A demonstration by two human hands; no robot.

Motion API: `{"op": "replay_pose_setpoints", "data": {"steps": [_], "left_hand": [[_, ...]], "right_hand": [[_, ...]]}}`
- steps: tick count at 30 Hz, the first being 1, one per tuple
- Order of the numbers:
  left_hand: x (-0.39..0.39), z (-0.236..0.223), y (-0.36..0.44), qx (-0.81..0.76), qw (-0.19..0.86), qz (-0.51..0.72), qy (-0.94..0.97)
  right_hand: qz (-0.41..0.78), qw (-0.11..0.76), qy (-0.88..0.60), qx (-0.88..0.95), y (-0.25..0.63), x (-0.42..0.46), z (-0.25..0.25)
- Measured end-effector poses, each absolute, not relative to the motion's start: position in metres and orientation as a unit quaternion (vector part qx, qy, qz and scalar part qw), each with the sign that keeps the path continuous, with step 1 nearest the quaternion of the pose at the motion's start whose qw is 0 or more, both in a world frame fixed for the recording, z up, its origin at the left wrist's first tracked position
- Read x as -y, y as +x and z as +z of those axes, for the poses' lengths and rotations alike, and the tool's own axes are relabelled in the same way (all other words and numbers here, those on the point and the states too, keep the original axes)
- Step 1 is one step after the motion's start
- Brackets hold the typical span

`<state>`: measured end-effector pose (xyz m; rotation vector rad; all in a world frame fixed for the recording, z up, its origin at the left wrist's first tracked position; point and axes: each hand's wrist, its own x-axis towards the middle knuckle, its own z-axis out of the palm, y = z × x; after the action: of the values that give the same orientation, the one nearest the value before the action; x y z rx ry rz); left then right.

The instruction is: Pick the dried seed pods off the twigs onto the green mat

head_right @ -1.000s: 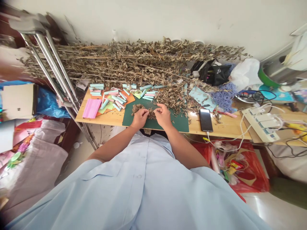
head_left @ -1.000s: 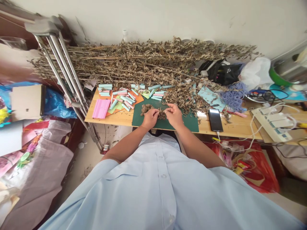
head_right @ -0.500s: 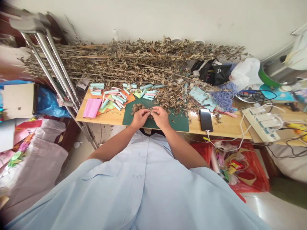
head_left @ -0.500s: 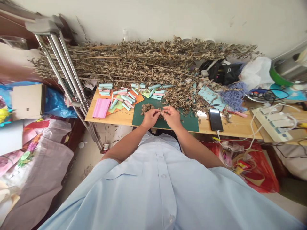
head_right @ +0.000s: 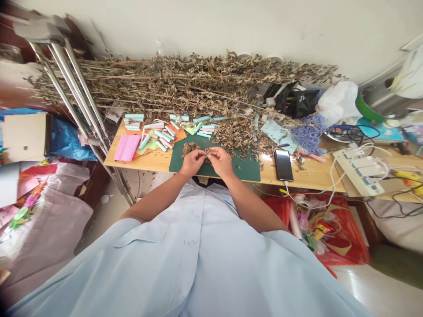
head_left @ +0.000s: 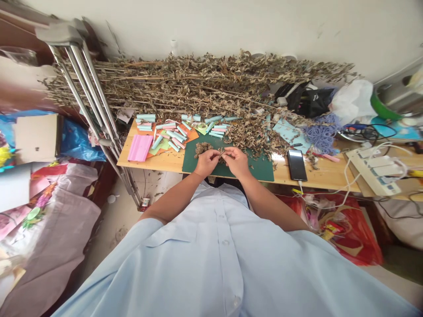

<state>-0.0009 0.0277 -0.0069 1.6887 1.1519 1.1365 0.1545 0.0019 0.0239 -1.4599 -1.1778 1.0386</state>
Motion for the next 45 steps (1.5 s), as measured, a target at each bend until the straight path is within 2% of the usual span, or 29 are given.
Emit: {"op": "replay_pose_setpoints", "data": {"steps": [24, 37, 45], "left_hand": [[-0.026, 0.004, -0.002, -0.45, 0.374, 0.419, 0.694], [-0.028, -0.012, 0.001, -0.443, 0.425, 0.455, 0.645], [-0.025, 0.006, -0.003, -0.396, 0.41, 0.447, 0.689]], "right_hand": [[0.378, 0.455, -0.621, 0.514, 0.16, -0.002, 0.023], [0.42, 0.537, -0.58, 0.445, 0.159, -0.006, 0.013], [0.42, 0.532, -0.58, 0.452, 0.152, -0.004, 0.021]]}}
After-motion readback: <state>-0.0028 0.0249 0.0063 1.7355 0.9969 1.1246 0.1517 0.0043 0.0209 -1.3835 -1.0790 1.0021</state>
